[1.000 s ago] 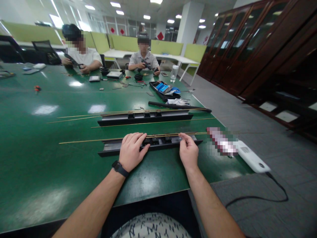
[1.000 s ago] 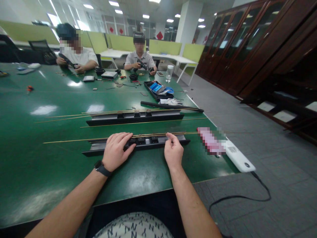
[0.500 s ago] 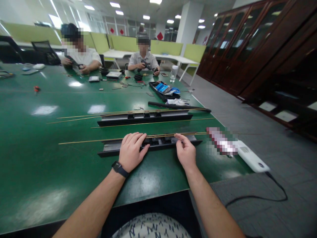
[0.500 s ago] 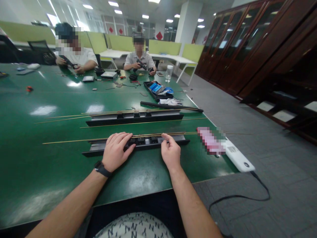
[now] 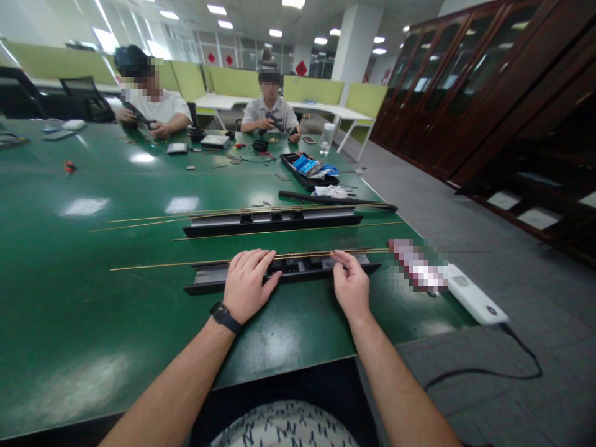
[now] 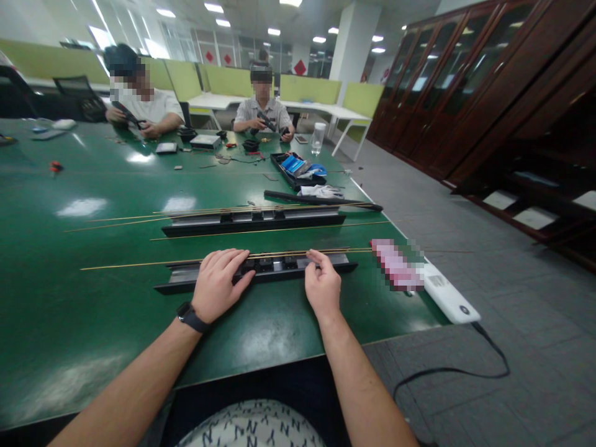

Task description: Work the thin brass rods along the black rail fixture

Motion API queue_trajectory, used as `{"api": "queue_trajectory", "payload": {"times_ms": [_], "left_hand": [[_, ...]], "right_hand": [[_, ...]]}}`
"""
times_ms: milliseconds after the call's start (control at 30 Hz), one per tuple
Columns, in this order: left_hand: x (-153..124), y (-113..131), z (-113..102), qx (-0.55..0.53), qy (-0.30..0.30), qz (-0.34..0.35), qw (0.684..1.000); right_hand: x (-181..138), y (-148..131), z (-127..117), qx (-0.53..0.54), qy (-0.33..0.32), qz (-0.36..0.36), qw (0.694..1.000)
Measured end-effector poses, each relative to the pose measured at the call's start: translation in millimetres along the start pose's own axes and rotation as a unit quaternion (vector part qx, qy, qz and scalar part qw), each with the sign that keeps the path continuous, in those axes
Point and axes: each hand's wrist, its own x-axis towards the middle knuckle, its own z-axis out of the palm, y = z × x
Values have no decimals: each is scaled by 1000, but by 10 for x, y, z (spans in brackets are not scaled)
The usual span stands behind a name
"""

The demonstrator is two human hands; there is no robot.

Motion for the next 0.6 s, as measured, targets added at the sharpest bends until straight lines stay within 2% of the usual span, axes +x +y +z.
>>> {"api": "queue_trajectory", "payload": {"times_ms": [200, 467, 600], "left_hand": [[3, 5, -5, 0, 0, 0, 1000], [1, 5, -4, 2, -2, -1, 1000], [0, 2, -1, 3, -2, -1, 1000]], "right_hand": [[-50, -32, 10, -1, -64, -13, 998], [10, -4, -1, 5, 14, 9, 1000], [4, 11, 0, 7, 1, 3, 1000]]}}
